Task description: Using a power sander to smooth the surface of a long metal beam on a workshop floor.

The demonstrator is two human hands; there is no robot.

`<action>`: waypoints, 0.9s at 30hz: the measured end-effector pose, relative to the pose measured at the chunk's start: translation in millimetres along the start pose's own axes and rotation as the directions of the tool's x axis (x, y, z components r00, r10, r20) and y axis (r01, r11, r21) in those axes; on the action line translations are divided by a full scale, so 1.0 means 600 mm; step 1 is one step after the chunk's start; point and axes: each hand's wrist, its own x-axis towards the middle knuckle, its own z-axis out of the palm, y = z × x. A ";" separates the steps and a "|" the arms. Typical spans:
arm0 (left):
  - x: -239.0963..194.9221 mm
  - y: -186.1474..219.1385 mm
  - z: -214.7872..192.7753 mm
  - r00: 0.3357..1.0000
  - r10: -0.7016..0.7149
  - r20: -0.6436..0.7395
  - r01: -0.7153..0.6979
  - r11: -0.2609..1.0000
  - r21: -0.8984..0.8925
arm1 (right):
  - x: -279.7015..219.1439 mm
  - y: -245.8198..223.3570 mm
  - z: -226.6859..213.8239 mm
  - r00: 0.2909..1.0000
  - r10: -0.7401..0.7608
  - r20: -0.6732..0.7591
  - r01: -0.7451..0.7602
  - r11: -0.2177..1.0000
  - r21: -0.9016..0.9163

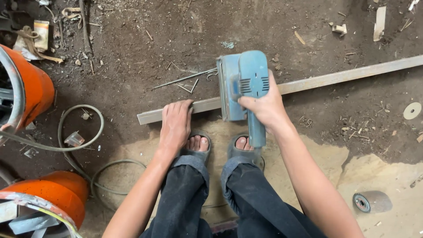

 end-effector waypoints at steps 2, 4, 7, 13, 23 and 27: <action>-0.001 0.006 -0.011 1.000 0.006 -0.002 -0.006 1.000 -0.008 | -0.008 -0.010 0.008 1.000 -0.002 -0.012 0.002 1.000 0.014; 0.004 0.006 -0.017 1.000 0.019 -0.013 -0.019 1.000 -0.013 | -0.014 -0.013 0.014 1.000 -0.015 -0.027 0.015 0.999 0.030; 0.003 0.003 -0.012 1.000 0.014 0.001 -0.014 1.000 -0.026 | -0.024 -0.006 0.023 0.999 0.039 0.015 -0.038 0.999 -0.028; -0.001 0.002 -0.017 1.000 0.010 -0.007 -0.010 1.000 -0.019 | -0.007 0.006 0.045 0.999 -0.008 -0.037 0.009 0.999 0.033; -0.001 -0.004 -0.042 1.000 -0.005 -0.005 0.004 0.979 -0.204 | -0.024 -0.029 0.070 0.999 0.032 0.039 -0.031 0.999 -0.009; -0.025 -0.057 -0.056 0.973 -0.162 -0.164 0.142 0.982 -0.126 | -0.042 -0.032 0.063 0.990 0.011 0.144 -0.002 0.998 -0.060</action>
